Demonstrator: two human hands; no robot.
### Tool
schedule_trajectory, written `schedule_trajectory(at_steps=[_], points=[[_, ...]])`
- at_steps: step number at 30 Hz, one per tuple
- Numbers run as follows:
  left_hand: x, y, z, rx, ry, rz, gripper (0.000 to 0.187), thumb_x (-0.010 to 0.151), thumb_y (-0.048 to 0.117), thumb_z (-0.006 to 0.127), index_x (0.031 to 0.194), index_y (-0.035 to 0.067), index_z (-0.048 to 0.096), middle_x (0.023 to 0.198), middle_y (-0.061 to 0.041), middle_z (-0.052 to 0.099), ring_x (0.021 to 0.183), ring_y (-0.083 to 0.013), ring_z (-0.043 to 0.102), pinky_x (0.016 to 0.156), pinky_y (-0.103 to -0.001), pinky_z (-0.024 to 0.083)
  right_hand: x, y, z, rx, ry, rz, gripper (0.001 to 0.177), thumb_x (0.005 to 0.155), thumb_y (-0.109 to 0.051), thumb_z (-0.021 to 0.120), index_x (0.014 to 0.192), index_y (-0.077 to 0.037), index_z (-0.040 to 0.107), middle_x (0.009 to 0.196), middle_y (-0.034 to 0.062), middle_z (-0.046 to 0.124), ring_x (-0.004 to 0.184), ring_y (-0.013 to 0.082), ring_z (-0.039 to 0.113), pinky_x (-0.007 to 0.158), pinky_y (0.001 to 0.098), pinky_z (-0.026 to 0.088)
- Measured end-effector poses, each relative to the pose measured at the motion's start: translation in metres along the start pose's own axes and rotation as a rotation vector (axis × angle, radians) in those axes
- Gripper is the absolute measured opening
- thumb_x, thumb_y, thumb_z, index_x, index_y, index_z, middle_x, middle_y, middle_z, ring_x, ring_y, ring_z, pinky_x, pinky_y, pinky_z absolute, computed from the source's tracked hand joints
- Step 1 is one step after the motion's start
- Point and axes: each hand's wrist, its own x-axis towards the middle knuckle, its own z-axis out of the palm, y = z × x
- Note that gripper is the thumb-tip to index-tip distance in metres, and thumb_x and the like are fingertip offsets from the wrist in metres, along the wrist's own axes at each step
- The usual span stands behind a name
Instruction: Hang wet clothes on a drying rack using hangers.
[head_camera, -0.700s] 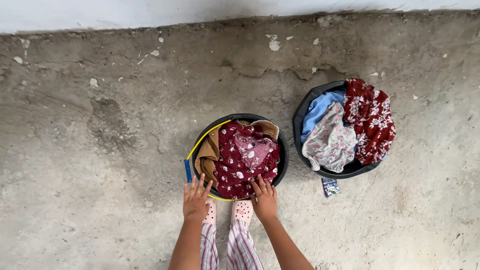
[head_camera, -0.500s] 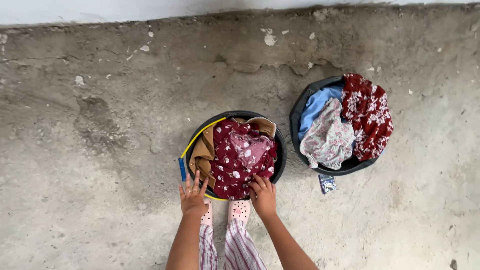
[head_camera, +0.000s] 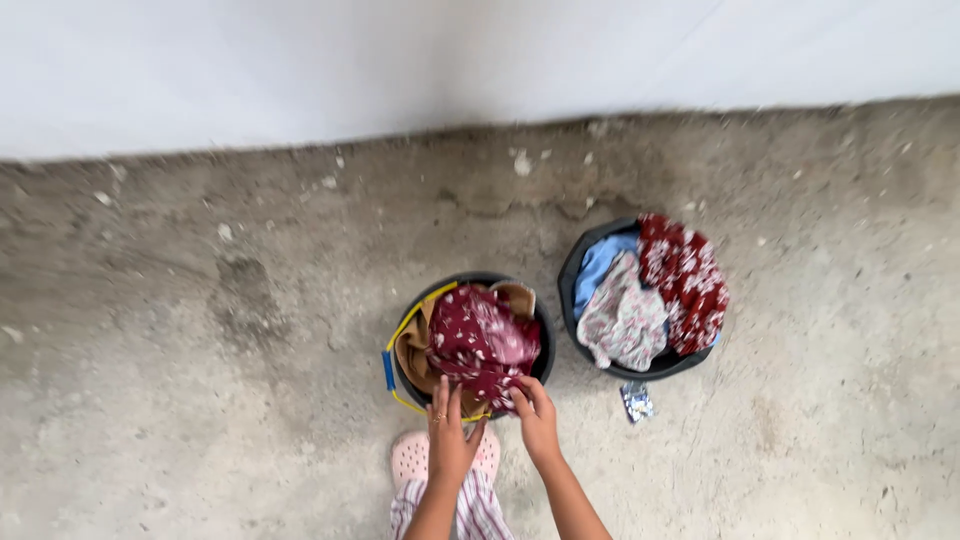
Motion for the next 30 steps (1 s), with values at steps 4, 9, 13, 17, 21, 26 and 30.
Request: schedule_trajectory(at_steps=[4,9,13,17,21,26,30], points=[[0.026,0.065,-0.051,-0.070,0.186,0.257,0.084,0.080,0.026,0.082,0.149,0.004,0.040,0.158,-0.020,0.035,0.141,-0.0404,0.040,0.112,-0.055,0.032,-0.006,-0.064,-0.015,0.170,-0.085,0.020,0.017,0.099,-0.011,0.059,0.114,-0.005,0.064,0.090,0.0040,0.066,0.071,0.0152,0.058,0.059,0.0304,0.048],[0.050,0.131,-0.099,-0.151,0.111,0.518,0.042,0.075,0.012,0.078,0.116,0.012,0.065,0.142,-0.012,0.066,0.124,-0.0340,0.061,0.107,-0.047,0.044,-0.019,-0.148,-0.034,0.224,-0.236,-0.064,0.019,0.096,-0.006,0.059,0.113,-0.001,0.065,0.097,-0.0005,0.066,0.087,0.0085,0.059,0.076,0.0240,0.047],[0.052,0.194,-0.146,-0.321,-0.006,0.508,0.036,0.086,0.010,0.070,0.121,0.007,0.065,0.120,-0.016,0.071,0.116,-0.0375,0.065,0.103,-0.044,0.050,-0.060,-0.251,-0.036,0.098,-0.251,-0.330,0.020,0.099,-0.014,0.063,0.111,0.001,0.067,0.102,0.0019,0.069,0.096,0.0088,0.061,0.087,0.0244,0.050],[0.049,0.282,-0.229,-0.260,-0.117,0.454,0.040,0.084,0.020,0.074,0.120,0.010,0.062,0.109,-0.017,0.073,0.104,-0.0384,0.069,0.085,-0.045,0.056,-0.125,-0.385,-0.032,-0.413,-0.120,-0.561,0.052,0.070,-0.016,0.088,0.115,-0.009,0.064,0.101,0.0050,0.074,0.095,0.0146,0.070,0.088,0.0302,0.055],[0.063,0.320,-0.260,-0.111,-0.034,0.791,0.057,0.074,0.015,0.080,0.126,0.009,0.057,0.114,-0.019,0.070,0.104,-0.0408,0.066,0.086,-0.048,0.053,-0.143,-0.446,-0.043,-0.496,-0.100,-0.774,0.054,0.070,-0.004,0.074,0.122,-0.010,0.063,0.107,0.0073,0.075,0.104,0.0176,0.073,0.093,0.0321,0.055],[0.059,0.332,-0.295,0.055,0.052,1.003,0.078,0.073,0.004,0.076,0.144,0.011,0.044,0.125,-0.017,0.060,0.109,-0.0403,0.063,0.095,-0.047,0.049,-0.169,-0.512,-0.045,-0.485,0.034,-0.885,0.051,0.065,-0.002,0.070,0.116,-0.010,0.066,0.099,0.0056,0.076,0.093,0.0181,0.074,0.089,0.0321,0.058],[0.067,0.306,-0.301,0.329,0.136,1.137,0.099,0.066,-0.010,0.067,0.155,0.022,0.038,0.146,-0.022,0.046,0.106,-0.0359,0.063,0.094,-0.048,0.049,-0.197,-0.572,-0.055,-0.435,0.278,-0.845,0.036,0.073,-0.011,0.075,0.108,-0.015,0.072,0.090,0.0039,0.076,0.084,0.0175,0.073,0.078,0.0333,0.060]])
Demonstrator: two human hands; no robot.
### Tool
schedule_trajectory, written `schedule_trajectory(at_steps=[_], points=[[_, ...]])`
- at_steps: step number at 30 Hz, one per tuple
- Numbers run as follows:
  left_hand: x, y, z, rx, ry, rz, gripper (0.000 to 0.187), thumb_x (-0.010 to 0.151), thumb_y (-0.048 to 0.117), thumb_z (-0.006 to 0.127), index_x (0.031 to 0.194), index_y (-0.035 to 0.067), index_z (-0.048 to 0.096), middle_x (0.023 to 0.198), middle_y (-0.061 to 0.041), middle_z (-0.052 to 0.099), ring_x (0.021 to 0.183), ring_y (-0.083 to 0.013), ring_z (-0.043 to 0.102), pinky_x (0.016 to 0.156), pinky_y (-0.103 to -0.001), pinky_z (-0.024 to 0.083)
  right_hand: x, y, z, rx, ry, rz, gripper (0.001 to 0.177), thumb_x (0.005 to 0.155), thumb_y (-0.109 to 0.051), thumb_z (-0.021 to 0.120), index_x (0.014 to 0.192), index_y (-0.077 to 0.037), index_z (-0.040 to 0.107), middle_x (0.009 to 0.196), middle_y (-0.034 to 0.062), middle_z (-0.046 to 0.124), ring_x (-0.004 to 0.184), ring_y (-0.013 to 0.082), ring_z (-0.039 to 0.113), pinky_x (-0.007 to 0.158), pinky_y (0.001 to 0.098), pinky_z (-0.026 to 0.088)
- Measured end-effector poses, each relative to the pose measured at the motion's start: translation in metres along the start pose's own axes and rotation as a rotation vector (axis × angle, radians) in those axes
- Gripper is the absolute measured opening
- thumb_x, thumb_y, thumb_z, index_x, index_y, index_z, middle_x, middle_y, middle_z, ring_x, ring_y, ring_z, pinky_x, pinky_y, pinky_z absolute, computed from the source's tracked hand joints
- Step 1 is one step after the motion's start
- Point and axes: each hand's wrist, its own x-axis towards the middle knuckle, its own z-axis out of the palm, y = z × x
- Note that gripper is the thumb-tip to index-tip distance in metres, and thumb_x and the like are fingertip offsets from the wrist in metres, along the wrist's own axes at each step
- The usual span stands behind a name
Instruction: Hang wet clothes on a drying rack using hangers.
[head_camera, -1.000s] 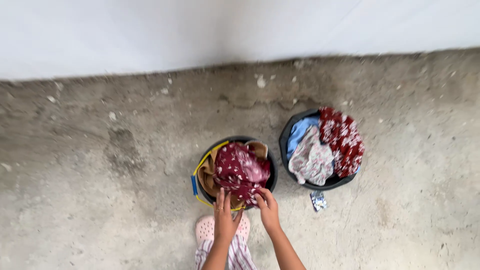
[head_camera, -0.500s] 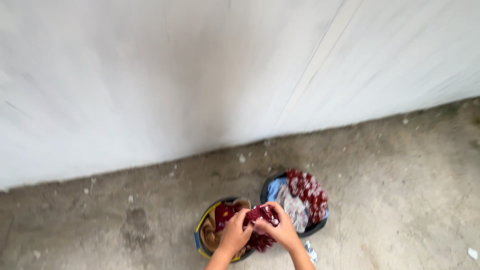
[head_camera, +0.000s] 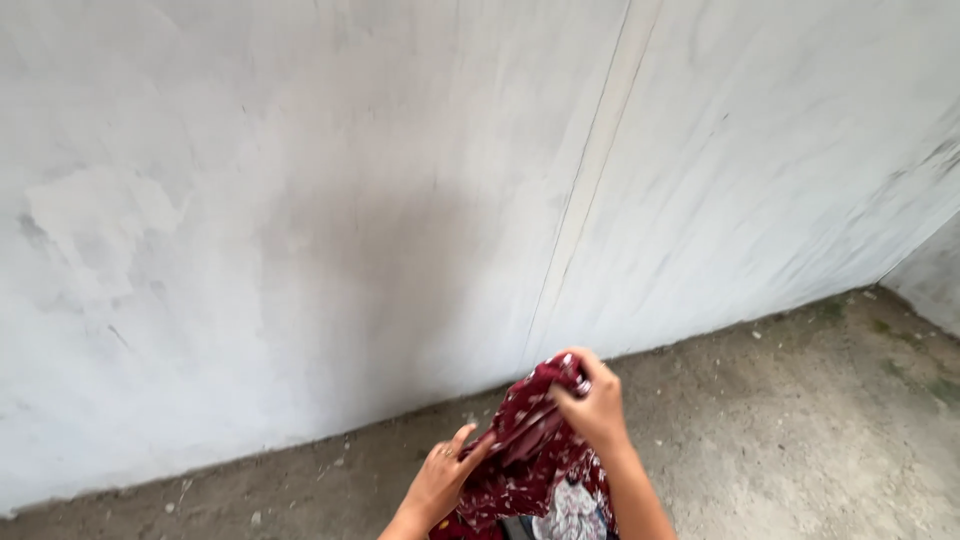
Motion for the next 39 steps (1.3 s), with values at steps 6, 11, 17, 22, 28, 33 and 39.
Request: schedule_trajectory(at_steps=[6,11,17,22,28,33,39], points=[[0.034,-0.023,-0.060,-0.026,0.146,0.289,0.056,0.082,-0.005,0.071,0.126,0.029,0.075,0.140,-0.014,0.064,0.071,-0.0169,0.069,0.072,-0.029,0.062,0.029,-0.059,-0.046,-0.370,0.247,-0.337,0.047,0.067,-0.014,0.086,0.111,-0.010,0.069,0.100,0.0087,0.069,0.087,0.0222,0.067,0.075,0.0339,0.055],[0.053,-0.079,-0.081,0.429,0.248,-0.059,0.008,0.083,0.001,0.068,0.084,0.008,0.064,0.110,-0.007,0.071,0.083,-0.0222,0.073,0.072,-0.035,0.061,0.041,-0.064,-0.070,-0.287,-0.039,-0.210,0.047,0.070,-0.008,0.078,0.116,-0.012,0.070,0.099,0.0046,0.076,0.092,0.0162,0.072,0.082,0.0301,0.060],[0.100,-0.039,-0.175,0.174,0.320,-0.528,0.076,0.070,0.022,0.084,0.132,0.004,0.044,0.136,-0.018,0.049,0.095,-0.0427,0.068,0.072,-0.050,0.058,0.053,-0.054,-0.071,0.019,-0.445,-0.009,0.038,0.083,-0.009,0.071,0.120,-0.007,0.072,0.105,0.0089,0.080,0.094,0.0154,0.072,0.084,0.0320,0.060],[0.117,-0.016,-0.205,0.020,0.038,-0.692,0.090,0.070,0.002,0.074,0.146,0.015,0.028,0.151,-0.018,0.033,0.102,-0.0430,0.068,0.084,-0.049,0.058,0.076,-0.012,-0.049,0.095,-0.410,-0.015,0.045,0.084,-0.017,0.054,0.125,-0.008,0.070,0.106,0.0071,0.077,0.099,0.0128,0.070,0.089,0.0309,0.056],[0.128,-0.052,-0.197,-0.125,-0.125,-0.434,0.077,0.064,-0.021,0.057,0.136,0.007,0.053,0.153,-0.017,0.034,0.110,-0.0383,0.063,0.091,-0.042,0.055,0.072,-0.031,-0.040,-0.188,-0.122,0.074,0.041,0.085,-0.044,0.071,0.107,-0.010,0.077,0.087,0.0094,0.077,0.079,0.0185,0.073,0.075,0.0380,0.058],[0.149,-0.051,-0.225,-0.076,-0.013,-0.390,0.036,0.072,-0.014,0.055,0.090,0.004,0.081,0.109,-0.010,0.074,0.108,-0.0293,0.069,0.092,-0.039,0.057,0.100,-0.008,-0.048,-0.453,0.157,0.114,0.041,0.095,-0.049,0.060,0.107,-0.014,0.077,0.086,0.0119,0.078,0.080,0.0284,0.073,0.073,0.0428,0.055],[0.207,-0.096,-0.195,0.121,0.335,-0.248,0.029,0.076,-0.011,0.056,0.099,-0.002,0.070,0.125,-0.014,0.067,0.107,-0.0379,0.067,0.095,-0.044,0.054,0.157,-0.005,-0.063,-0.482,0.298,-0.081,0.034,0.093,-0.044,0.061,0.103,-0.016,0.077,0.107,0.0075,0.073,0.096,0.0296,0.068,0.080,0.0439,0.053]])
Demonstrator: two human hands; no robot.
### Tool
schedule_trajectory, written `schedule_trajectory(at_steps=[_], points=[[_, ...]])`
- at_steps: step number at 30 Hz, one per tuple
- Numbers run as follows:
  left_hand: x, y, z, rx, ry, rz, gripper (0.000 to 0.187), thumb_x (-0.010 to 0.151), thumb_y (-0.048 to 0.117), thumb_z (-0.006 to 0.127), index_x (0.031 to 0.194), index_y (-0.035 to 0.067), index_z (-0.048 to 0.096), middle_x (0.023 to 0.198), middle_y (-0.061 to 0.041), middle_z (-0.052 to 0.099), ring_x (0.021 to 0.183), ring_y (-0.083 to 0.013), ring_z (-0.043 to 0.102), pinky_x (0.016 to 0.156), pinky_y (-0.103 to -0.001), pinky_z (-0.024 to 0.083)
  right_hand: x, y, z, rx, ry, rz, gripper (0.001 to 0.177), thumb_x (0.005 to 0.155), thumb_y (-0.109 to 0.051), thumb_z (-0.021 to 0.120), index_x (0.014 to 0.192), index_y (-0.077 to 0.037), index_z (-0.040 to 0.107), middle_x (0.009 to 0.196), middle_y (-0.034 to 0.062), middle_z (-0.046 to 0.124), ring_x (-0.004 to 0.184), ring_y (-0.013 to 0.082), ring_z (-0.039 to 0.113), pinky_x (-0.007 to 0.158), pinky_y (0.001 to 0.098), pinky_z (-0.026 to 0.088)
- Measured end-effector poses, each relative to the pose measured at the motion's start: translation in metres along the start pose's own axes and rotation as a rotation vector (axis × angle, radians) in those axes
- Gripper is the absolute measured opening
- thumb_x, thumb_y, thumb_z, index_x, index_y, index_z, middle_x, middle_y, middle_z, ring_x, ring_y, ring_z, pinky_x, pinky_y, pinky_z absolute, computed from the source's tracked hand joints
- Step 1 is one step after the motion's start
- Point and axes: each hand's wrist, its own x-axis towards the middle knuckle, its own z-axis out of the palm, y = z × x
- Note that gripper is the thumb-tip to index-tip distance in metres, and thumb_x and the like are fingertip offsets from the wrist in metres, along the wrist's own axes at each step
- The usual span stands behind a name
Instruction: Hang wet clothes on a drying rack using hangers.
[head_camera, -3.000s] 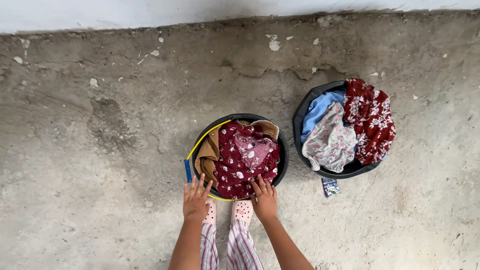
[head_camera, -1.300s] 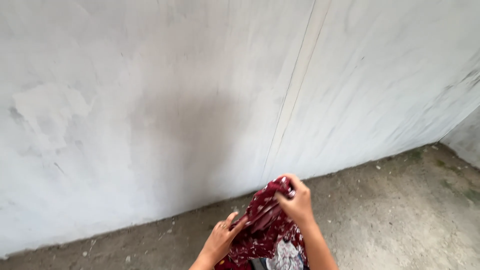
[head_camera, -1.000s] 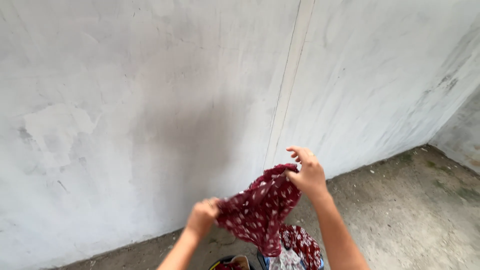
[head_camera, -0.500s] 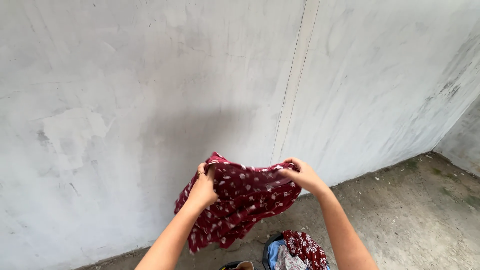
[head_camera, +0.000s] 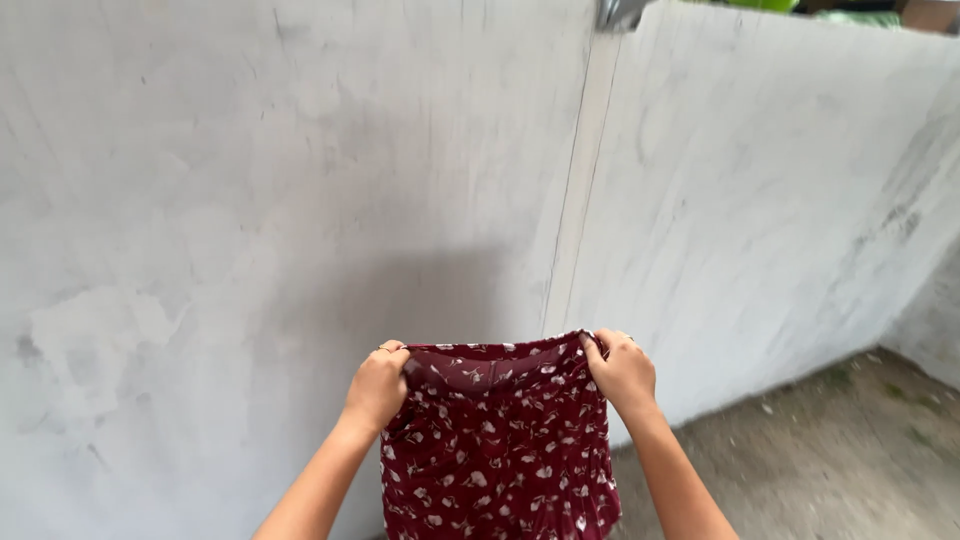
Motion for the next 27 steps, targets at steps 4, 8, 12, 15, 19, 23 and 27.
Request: schedule_trajectory(at_steps=[4,8,12,15,19,23,27], points=[[0.047,0.052,-0.016,0.012,-0.037,-0.125,0.041,0.074,-0.007,0.061,0.114,-0.004,0.055,0.139,-0.018,0.052,0.104,-0.0428,0.064,0.092,-0.047,0.052,0.053,-0.025,-0.020,0.017,-0.037,0.004,0.035,0.093,-0.045,0.060,0.104,-0.016,0.077,0.115,0.0040,0.070,0.096,0.0254,0.070,0.086,0.0402,0.054],[0.091,0.065,-0.017,0.020,0.021,-0.066,0.047,0.070,-0.012,0.056,0.116,-0.005,0.051,0.145,-0.017,0.046,0.110,-0.0463,0.059,0.092,-0.047,0.051,0.109,-0.050,-0.037,0.086,-0.061,-0.077,0.036,0.093,-0.042,0.059,0.105,-0.013,0.077,0.118,0.0023,0.071,0.104,0.0241,0.068,0.090,0.0390,0.052],[0.130,0.079,-0.034,0.001,0.000,-0.005,0.042,0.075,-0.014,0.051,0.113,0.002,0.061,0.140,-0.009,0.056,0.111,-0.0428,0.060,0.099,-0.044,0.050,0.167,-0.067,-0.034,0.056,-0.073,-0.264,0.034,0.095,-0.036,0.058,0.112,-0.012,0.075,0.124,0.0037,0.068,0.119,0.0263,0.060,0.100,0.0407,0.046],[0.154,0.095,-0.047,-0.032,-0.055,0.068,0.042,0.076,-0.014,0.051,0.112,0.003,0.065,0.135,-0.010,0.060,0.119,-0.0396,0.060,0.100,-0.043,0.051,0.198,-0.101,-0.040,-0.110,-0.237,-0.362,0.034,0.095,-0.038,0.056,0.119,-0.021,0.073,0.126,0.0013,0.068,0.126,0.0228,0.058,0.106,0.0409,0.043],[0.177,0.116,-0.060,0.001,-0.026,0.064,0.050,0.074,-0.015,0.051,0.118,0.005,0.062,0.135,-0.009,0.058,0.118,-0.0391,0.058,0.097,-0.043,0.051,0.230,-0.155,-0.058,-0.017,-0.188,-0.408,0.041,0.095,-0.047,0.056,0.127,-0.022,0.064,0.126,0.0021,0.068,0.122,0.0232,0.061,0.106,0.0408,0.045],[0.190,0.131,-0.072,0.099,-0.108,0.008,0.044,0.077,-0.009,0.059,0.118,0.006,0.061,0.140,-0.006,0.054,0.115,-0.0381,0.058,0.096,-0.042,0.051,0.255,-0.206,-0.087,0.367,0.164,-0.573,0.077,0.097,-0.048,0.060,0.157,-0.026,0.016,0.145,0.0236,0.049,0.124,0.0448,0.057,0.096,0.0530,0.051],[0.204,0.118,-0.067,0.266,-0.160,-0.052,0.052,0.076,-0.014,0.055,0.122,0.009,0.062,0.139,-0.002,0.052,0.114,-0.0335,0.059,0.092,-0.041,0.055,0.268,-0.247,-0.118,0.617,0.402,-0.754,0.087,0.101,-0.039,0.059,0.162,-0.028,-0.001,0.166,0.0255,0.032,0.123,0.0428,0.063,0.084,0.0500,0.059]])
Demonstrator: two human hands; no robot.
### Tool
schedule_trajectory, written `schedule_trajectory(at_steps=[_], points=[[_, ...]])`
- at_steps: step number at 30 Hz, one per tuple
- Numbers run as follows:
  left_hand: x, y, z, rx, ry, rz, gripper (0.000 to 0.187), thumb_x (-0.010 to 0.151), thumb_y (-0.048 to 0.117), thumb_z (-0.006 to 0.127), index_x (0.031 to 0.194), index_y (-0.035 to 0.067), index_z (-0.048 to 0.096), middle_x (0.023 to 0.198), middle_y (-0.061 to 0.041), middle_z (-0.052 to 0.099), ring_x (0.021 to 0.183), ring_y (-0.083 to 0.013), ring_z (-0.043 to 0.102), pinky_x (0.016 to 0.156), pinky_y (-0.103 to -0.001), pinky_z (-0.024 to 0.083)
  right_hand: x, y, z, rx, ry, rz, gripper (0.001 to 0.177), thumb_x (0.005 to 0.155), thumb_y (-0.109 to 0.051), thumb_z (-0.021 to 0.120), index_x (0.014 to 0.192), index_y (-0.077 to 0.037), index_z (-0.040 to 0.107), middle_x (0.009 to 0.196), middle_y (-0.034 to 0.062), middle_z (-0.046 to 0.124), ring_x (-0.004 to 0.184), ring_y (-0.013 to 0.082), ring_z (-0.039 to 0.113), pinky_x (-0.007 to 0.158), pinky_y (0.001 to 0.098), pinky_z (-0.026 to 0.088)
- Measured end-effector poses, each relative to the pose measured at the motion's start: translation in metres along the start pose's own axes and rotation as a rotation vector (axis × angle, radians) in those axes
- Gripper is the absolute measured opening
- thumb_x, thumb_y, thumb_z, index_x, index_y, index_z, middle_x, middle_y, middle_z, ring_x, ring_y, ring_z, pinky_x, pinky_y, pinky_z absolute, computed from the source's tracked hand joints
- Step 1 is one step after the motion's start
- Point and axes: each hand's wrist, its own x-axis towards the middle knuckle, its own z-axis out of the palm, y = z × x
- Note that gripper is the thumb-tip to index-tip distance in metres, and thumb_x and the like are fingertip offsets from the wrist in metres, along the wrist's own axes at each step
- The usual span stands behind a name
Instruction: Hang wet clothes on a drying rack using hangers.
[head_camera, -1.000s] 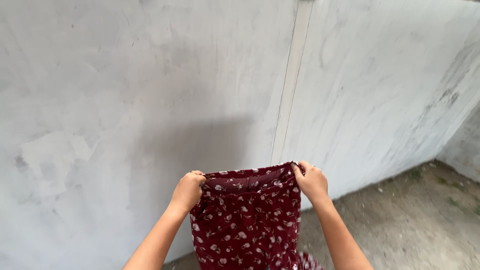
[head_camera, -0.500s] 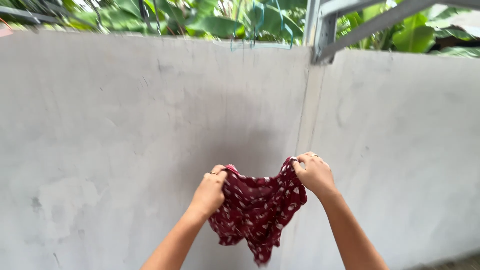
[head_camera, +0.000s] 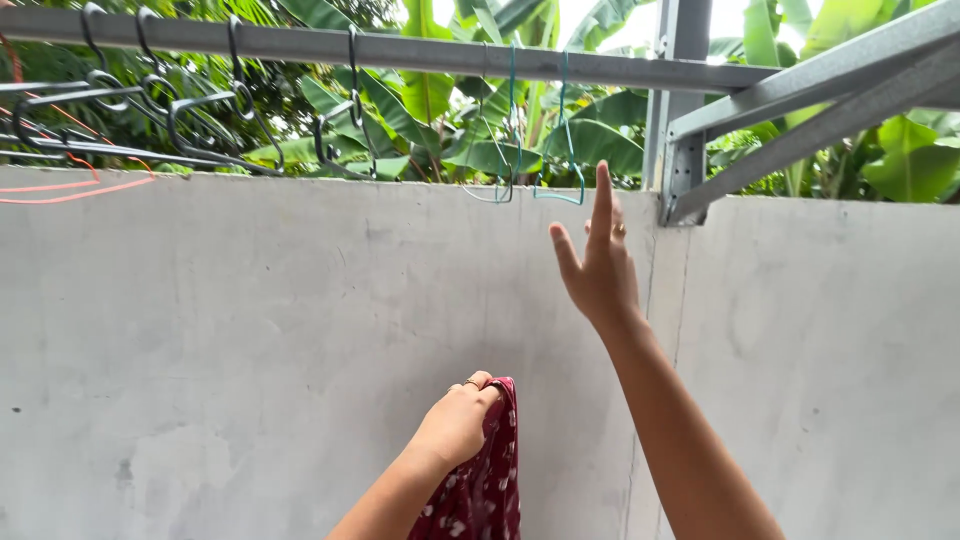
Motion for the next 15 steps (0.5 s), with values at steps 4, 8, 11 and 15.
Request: schedule_trajectory(at_steps=[4,8,11,15], points=[[0.010,-0.003,-0.022,0.087,0.029,-0.005,0.045,0.078,-0.011,0.058,0.118,0.010,0.064,0.130,-0.004,0.054,0.112,-0.0326,0.060,0.090,-0.041,0.055,0.033,0.001,0.005,-0.120,0.171,-0.252,0.079,0.108,-0.033,0.061,0.167,-0.024,0.010,0.163,0.0271,0.036,0.139,0.0491,0.052,0.085,0.0451,0.062],[0.026,-0.011,-0.037,0.252,0.091,-0.003,0.035,0.079,-0.005,0.063,0.111,0.009,0.065,0.125,-0.009,0.054,0.109,-0.0324,0.062,0.086,-0.042,0.057,0.049,0.015,0.015,-0.189,0.164,-0.135,0.041,0.105,-0.029,0.059,0.144,-0.019,0.048,0.151,0.0204,0.053,0.114,0.0380,0.069,0.079,0.0432,0.061],[0.034,-0.011,-0.051,0.317,0.123,-0.010,0.034,0.079,-0.001,0.065,0.111,0.012,0.065,0.123,-0.010,0.055,0.107,-0.0317,0.063,0.083,-0.042,0.058,0.052,0.026,0.021,-0.194,0.259,-0.162,0.026,0.108,-0.025,0.056,0.129,-0.011,0.063,0.131,0.0186,0.069,0.106,0.0355,0.073,0.078,0.0412,0.061],[0.047,-0.012,-0.063,0.368,0.148,-0.050,0.037,0.081,0.001,0.064,0.116,0.014,0.062,0.127,-0.011,0.054,0.105,-0.0314,0.065,0.081,-0.042,0.059,0.052,0.022,0.014,-0.217,0.306,-0.091,0.029,0.109,-0.022,0.056,0.129,-0.005,0.068,0.100,0.0213,0.075,0.088,0.0365,0.073,0.073,0.0440,0.059]])
